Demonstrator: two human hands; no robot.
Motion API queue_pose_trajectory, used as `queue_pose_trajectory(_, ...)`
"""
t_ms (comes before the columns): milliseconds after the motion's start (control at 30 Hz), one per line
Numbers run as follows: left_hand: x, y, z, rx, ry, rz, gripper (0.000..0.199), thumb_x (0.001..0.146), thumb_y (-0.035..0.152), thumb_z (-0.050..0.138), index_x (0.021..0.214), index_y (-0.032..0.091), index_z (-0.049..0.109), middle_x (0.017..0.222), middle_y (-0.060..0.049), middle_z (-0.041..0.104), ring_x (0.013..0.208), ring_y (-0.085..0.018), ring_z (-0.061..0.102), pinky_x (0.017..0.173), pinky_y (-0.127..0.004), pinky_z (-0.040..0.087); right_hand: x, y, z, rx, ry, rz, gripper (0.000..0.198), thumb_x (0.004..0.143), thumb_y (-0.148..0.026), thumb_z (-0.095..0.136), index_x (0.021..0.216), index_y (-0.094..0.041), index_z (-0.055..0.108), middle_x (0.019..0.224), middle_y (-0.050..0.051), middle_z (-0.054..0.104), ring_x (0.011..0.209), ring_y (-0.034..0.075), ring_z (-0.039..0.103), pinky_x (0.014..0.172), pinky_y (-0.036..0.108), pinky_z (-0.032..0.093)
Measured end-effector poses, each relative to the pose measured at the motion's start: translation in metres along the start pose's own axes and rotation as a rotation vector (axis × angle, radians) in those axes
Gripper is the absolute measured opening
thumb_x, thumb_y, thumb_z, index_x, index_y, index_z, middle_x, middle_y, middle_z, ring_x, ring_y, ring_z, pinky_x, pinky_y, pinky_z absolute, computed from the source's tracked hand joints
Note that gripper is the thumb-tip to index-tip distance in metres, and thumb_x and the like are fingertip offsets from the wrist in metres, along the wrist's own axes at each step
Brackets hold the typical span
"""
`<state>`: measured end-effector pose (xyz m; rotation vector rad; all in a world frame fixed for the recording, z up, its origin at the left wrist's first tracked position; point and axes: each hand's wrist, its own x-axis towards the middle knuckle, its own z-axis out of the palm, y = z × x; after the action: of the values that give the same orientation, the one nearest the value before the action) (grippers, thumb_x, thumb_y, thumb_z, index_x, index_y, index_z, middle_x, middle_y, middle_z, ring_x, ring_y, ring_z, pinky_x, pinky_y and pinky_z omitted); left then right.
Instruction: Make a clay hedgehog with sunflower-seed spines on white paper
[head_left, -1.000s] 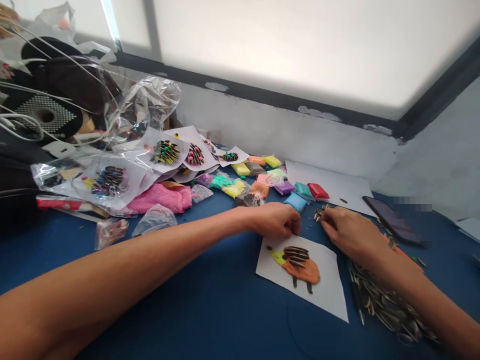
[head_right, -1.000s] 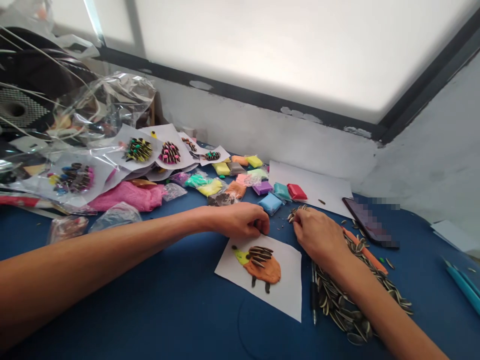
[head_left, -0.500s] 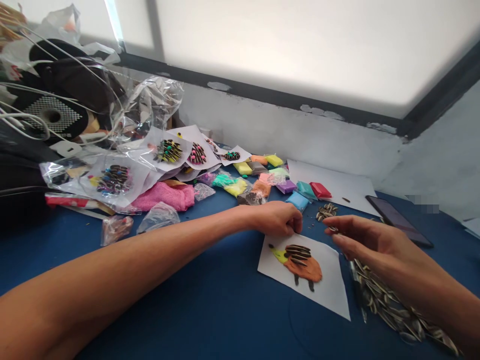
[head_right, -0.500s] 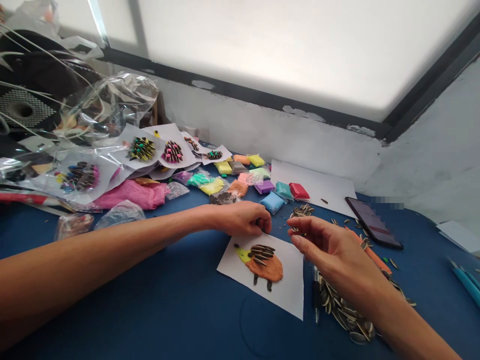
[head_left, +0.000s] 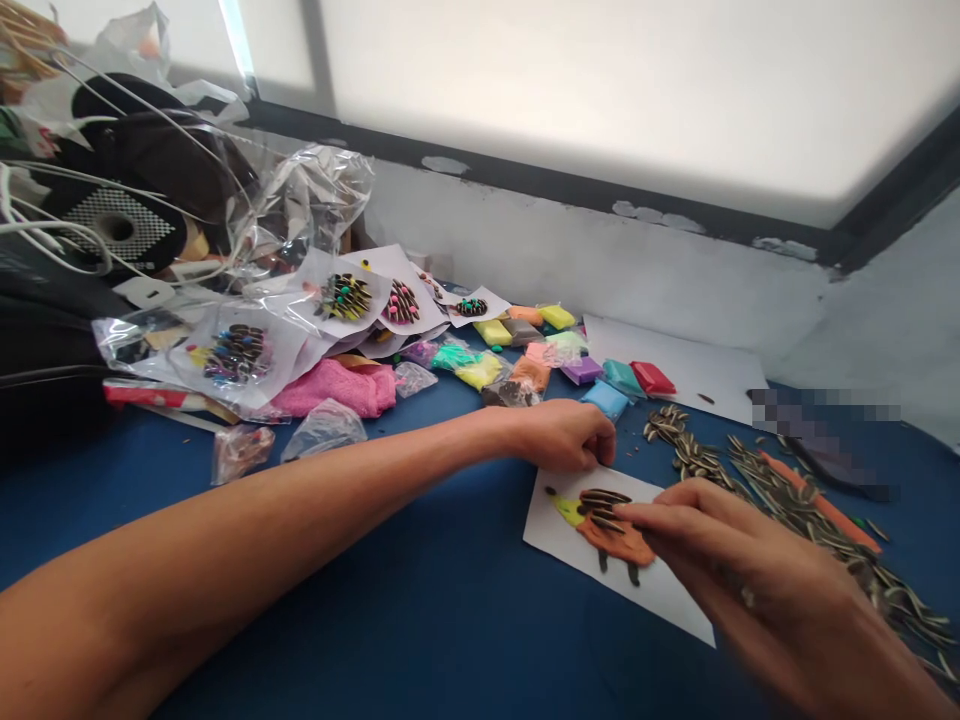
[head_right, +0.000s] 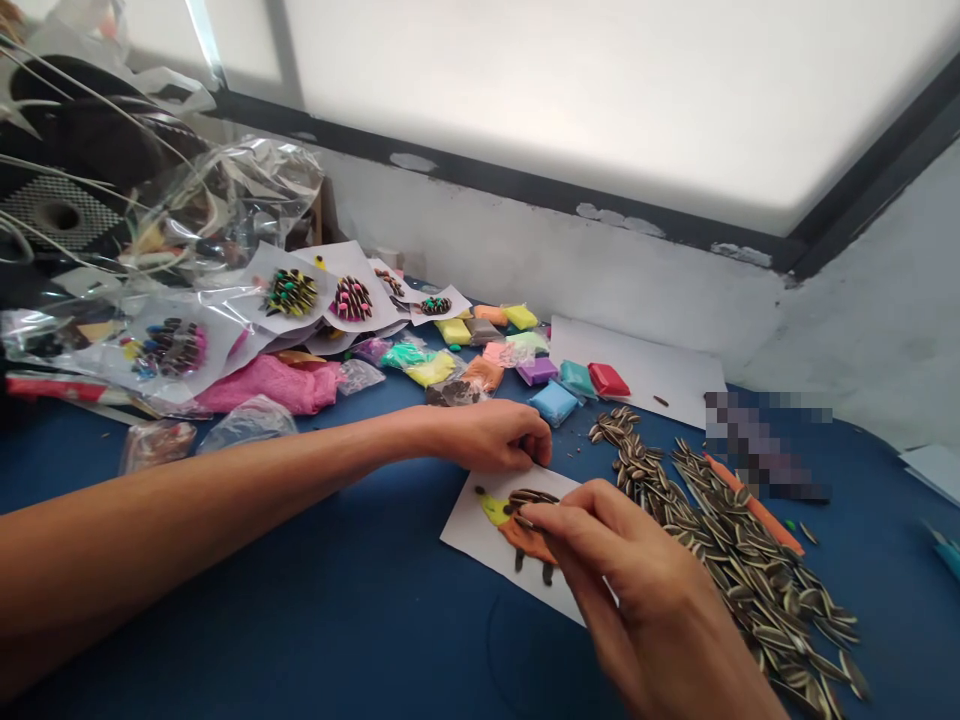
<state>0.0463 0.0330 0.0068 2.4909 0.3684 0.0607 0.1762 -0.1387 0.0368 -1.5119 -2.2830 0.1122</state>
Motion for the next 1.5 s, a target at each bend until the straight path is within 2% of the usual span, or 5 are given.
queue_pose_trajectory(100,0.0,0.0,0.0,-0.001,0.004,-0.001,0.027,0.079,0.006,0.055,0.102,0.012,0.067,0.097,-0.005,0.068,0.078,-0.013,0.057,0.065,-0.022,0.041,-0.004,-0.002,0.008,-0.052,0.018,-0.038,0.026,0.093,-0.024,0.051,0.115,-0.027,0.064,0.095,0.005,0.07,0.076,0.014,0.069,0.061,0.019,0.055)
queue_pose_trajectory(200,0.0,-0.001,0.0,-0.006,0.0,0.009,0.027,0.079,0.006,0.055,0.102,0.012,0.067,0.096,-0.005,0.068,0.078,-0.013,0.058,0.065,-0.022,0.041,-0.008,-0.004,0.014,-0.149,0.119,-0.011,0.015,0.093,-0.025,0.053,0.101,-0.026,0.066,0.086,0.002,0.07,0.068,0.014,0.068,0.056,0.02,0.053)
queue_pose_trajectory(300,0.001,-0.003,0.001,-0.012,0.003,0.015,0.027,0.078,0.006,0.055,0.101,0.013,0.067,0.096,-0.005,0.068,0.079,-0.013,0.058,0.065,-0.022,0.042,-0.008,-0.007,0.018,-0.224,0.125,-0.019,0.016,0.095,-0.024,0.048,0.091,-0.026,0.064,0.085,0.002,0.07,0.065,0.013,0.067,0.054,0.02,0.05)
queue_pose_trajectory(567,0.001,-0.003,0.001,-0.006,0.014,0.041,0.026,0.077,0.005,0.055,0.1,0.011,0.067,0.095,-0.006,0.068,0.075,-0.013,0.057,0.063,-0.022,0.041,-0.007,-0.008,0.024,-0.26,0.105,-0.01,0.02,0.096,-0.026,0.045,0.092,-0.025,0.065,0.089,0.004,0.07,0.071,0.014,0.068,0.058,0.021,0.051)
queue_pose_trajectory(1500,-0.001,-0.001,-0.001,0.01,0.001,0.025,0.026,0.079,0.005,0.054,0.101,0.012,0.067,0.094,-0.005,0.068,0.075,-0.011,0.056,0.064,-0.021,0.041,-0.002,-0.008,0.038,-0.321,0.287,-0.113,0.015,0.097,-0.016,0.044,0.092,-0.02,0.058,0.084,0.003,0.066,0.075,0.013,0.065,0.069,0.024,0.047)
